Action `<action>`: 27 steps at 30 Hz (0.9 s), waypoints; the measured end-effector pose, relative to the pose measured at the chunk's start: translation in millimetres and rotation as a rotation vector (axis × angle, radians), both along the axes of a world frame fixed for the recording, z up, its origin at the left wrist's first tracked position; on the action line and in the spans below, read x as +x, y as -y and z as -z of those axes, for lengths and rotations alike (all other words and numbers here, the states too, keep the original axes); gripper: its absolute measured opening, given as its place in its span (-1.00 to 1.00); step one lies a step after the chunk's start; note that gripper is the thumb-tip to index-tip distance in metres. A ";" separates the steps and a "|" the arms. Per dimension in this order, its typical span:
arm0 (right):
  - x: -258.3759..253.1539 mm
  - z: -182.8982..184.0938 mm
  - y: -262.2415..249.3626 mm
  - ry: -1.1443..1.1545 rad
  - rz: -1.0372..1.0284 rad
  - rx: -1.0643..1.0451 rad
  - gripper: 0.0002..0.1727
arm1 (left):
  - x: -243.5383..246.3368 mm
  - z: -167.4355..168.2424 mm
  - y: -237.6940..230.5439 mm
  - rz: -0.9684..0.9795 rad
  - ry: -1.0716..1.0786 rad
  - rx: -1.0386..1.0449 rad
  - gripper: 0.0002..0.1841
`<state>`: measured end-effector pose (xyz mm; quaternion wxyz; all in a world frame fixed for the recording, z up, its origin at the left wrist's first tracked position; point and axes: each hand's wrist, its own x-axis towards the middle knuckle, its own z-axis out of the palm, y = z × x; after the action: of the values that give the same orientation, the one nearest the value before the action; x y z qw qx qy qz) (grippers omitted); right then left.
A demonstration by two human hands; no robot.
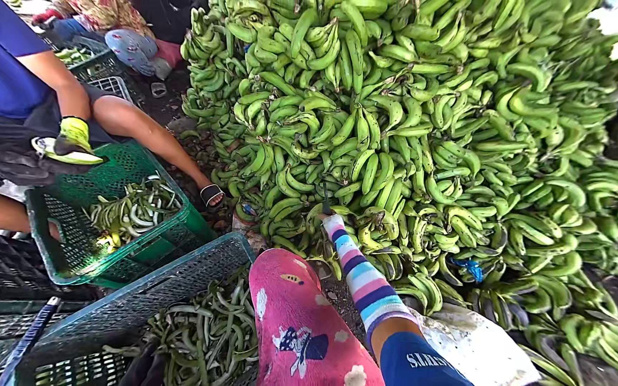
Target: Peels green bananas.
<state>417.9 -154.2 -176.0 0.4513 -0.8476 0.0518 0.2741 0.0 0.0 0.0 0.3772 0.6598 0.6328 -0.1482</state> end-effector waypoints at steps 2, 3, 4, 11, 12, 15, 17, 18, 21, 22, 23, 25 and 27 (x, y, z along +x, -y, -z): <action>-29.3 -28.4 -12.5 0.054 -0.105 0.148 -0.47 | -31.6 46.8 -4.7 0.055 0.507 0.062 -0.45; -44.0 -43.6 -20.3 0.095 -0.195 0.208 -0.46 | -42.7 77.1 -15.0 0.080 0.702 0.063 -0.41; -59.7 -60.4 -28.3 0.153 -0.303 0.264 -0.44 | -42.9 92.3 -20.3 0.088 0.819 0.030 -0.39; -168.6 -195.7 -23.5 0.427 -1.194 0.682 -0.31 | 24.3 63.6 -0.2 -0.014 1.520 -0.030 -0.04; -168.2 -196.7 -16.9 0.444 -1.148 0.649 -0.33 | 25.9 57.6 3.8 -0.050 1.559 0.008 -0.19; -127.6 -162.7 6.6 0.551 -0.848 0.270 -0.41 | 7.2 55.9 3.0 -0.313 1.373 0.068 -0.59; -85.1 -126.3 39.8 0.599 -0.658 -0.106 -0.41 | -35.1 67.2 -5.3 -0.341 1.332 0.060 -0.66; -64.2 -105.2 61.2 0.606 -0.586 -0.285 -0.41 | -65.1 72.0 -12.9 -0.313 1.394 0.057 -0.65; -24.6 -51.3 126.9 0.651 -0.443 -0.578 -0.37 | -149.2 44.1 -14.3 -0.347 1.475 0.270 -0.61; -20.6 -48.1 139.4 0.640 -0.423 -0.595 -0.36 | -177.0 33.2 -13.1 -0.415 1.488 0.377 -0.63; -22.2 -54.9 146.4 0.600 -0.436 -0.604 -0.36 | -203.9 21.4 -9.5 -0.500 1.492 0.504 -0.65; -29.7 -63.3 154.1 0.487 -0.456 -0.607 -0.35 | -253.0 5.8 4.8 -0.661 1.561 0.794 -0.63; -2.9 -2.0 177.4 0.594 -0.430 -0.515 -0.36 | -301.8 10.3 19.3 -0.937 1.617 0.951 -0.60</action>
<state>415.0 -331.6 -174.0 0.1539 -0.9658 -0.1908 0.0847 -301.8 -19.3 -10.3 0.4092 0.3315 0.3775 0.7617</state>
